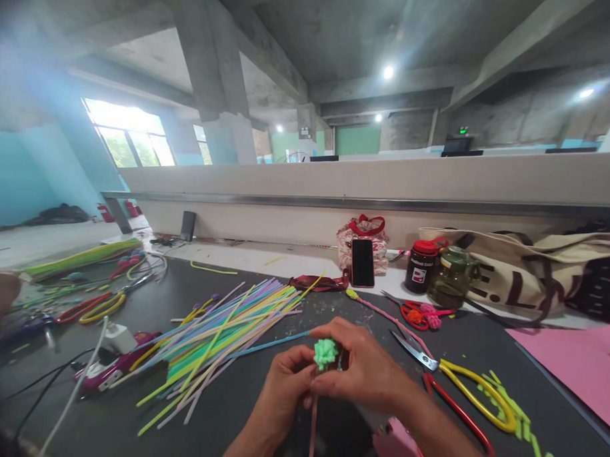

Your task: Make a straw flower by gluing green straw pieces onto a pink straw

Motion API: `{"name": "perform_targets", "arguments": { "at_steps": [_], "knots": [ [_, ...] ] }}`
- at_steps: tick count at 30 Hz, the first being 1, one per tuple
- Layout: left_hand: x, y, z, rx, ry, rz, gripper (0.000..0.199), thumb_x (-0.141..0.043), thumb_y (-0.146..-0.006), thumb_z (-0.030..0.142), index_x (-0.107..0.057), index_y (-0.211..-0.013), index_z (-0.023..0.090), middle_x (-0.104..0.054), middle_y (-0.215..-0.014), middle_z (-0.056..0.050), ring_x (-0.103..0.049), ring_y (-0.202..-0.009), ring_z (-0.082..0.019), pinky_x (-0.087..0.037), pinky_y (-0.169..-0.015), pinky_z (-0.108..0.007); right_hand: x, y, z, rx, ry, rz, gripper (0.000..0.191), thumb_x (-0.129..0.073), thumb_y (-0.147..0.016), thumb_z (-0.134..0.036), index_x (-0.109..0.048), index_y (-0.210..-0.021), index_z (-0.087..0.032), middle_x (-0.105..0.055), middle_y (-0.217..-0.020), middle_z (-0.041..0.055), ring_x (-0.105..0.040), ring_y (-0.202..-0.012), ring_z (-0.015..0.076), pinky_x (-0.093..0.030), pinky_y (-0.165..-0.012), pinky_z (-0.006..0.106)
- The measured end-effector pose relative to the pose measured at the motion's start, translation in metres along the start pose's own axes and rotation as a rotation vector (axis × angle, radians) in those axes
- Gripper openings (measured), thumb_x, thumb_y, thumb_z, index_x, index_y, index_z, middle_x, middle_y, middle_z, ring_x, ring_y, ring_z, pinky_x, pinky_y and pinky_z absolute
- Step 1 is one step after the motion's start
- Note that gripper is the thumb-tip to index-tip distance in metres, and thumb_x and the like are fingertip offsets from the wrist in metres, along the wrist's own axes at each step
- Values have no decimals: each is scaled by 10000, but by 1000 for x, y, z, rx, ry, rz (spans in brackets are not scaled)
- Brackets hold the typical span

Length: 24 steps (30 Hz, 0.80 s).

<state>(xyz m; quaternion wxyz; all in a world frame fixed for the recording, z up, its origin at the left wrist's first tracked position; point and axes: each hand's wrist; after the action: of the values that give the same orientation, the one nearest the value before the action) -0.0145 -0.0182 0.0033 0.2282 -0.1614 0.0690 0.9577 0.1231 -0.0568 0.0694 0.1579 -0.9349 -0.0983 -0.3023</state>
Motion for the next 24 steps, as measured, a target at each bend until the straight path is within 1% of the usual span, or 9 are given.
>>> {"name": "perform_targets", "arguments": {
  "at_steps": [2,5,9,12,14,16,18,21,24],
  "knots": [
    [0,-1,0,-22,-43,32,222,-686,-524,320,-563,-560,139,-453,-381,62,-359,-320,-39,-257,-362,-168,-1,-1,-4,15,122,57,359,-650,-622,-199,-568,-969,-238,-510,-786,-20,-484,-669,121,-357,-559,221],
    [0,-1,2,-50,-80,48,221,-694,-509,318,-581,-561,135,-450,-396,62,-362,-356,-44,-272,-387,-172,-2,-2,-6,36,185,103,277,-614,-671,-216,-585,-946,-225,-523,-757,-14,-490,-661,120,-352,-569,229],
    [-2,0,6,-39,-66,18,266,-697,-506,351,-615,-633,132,-497,-472,43,-371,-391,-48,-293,-406,-179,0,-3,-4,67,174,87,256,-601,-688,-212,-597,-943,-212,-544,-759,-4,-508,-679,123,-366,-586,230],
    [-4,2,9,-34,-73,-29,374,-727,-463,352,-635,-750,130,-527,-518,28,-386,-413,-55,-294,-410,-182,1,-3,-3,82,184,70,270,-601,-684,-196,-599,-952,-221,-556,-767,-4,-511,-672,122,-372,-580,228],
    [-4,3,10,-35,-106,-70,364,-704,-507,362,-640,-779,128,-494,-480,41,-359,-397,-45,-272,-401,-176,0,-3,-3,102,202,76,280,-610,-677,-188,-599,-955,-220,-563,-771,-1,-515,-690,128,-378,-603,235],
    [-2,4,10,-29,-147,-81,289,-654,-580,368,-643,-737,125,-435,-426,60,-318,-367,-33,-241,-382,-170,0,-2,-4,122,222,87,269,-610,-679,-180,-600,-946,-208,-565,-777,5,-517,-713,132,-381,-631,243],
    [0,4,8,-24,-190,-64,243,-631,-608,356,-631,-674,122,-411,-392,65,-311,-344,-31,-222,-365,-168,0,-1,-4,133,227,88,265,-610,-682,-176,-599,-946,-194,-565,-788,10,-518,-720,130,-382,-642,242],
    [3,2,4,-15,-194,-54,223,-641,-596,343,-584,-579,128,-438,-382,58,-352,-332,-40,-234,-353,-170,2,1,-4,128,217,66,259,-617,-686,-196,-600,-944,-181,-563,-792,8,-520,-714,121,-383,-642,232],
    [4,2,3,0,-155,-75,226,-652,-586,331,-548,-540,135,-476,-401,52,-385,-326,-43,-251,-346,-167,2,2,-3,115,212,47,234,-618,-691,-231,-604,-919,-183,-560,-775,-2,-520,-701,113,-383,-636,225]
  ]
}}
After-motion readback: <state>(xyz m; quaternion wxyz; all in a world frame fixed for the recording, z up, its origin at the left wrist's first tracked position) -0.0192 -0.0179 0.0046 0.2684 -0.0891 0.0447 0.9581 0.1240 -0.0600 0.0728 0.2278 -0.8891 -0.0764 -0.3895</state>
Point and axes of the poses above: each hand's wrist, its own y-axis away from the middle knuckle, its own x-axis out of the back of the hand, z = x × y
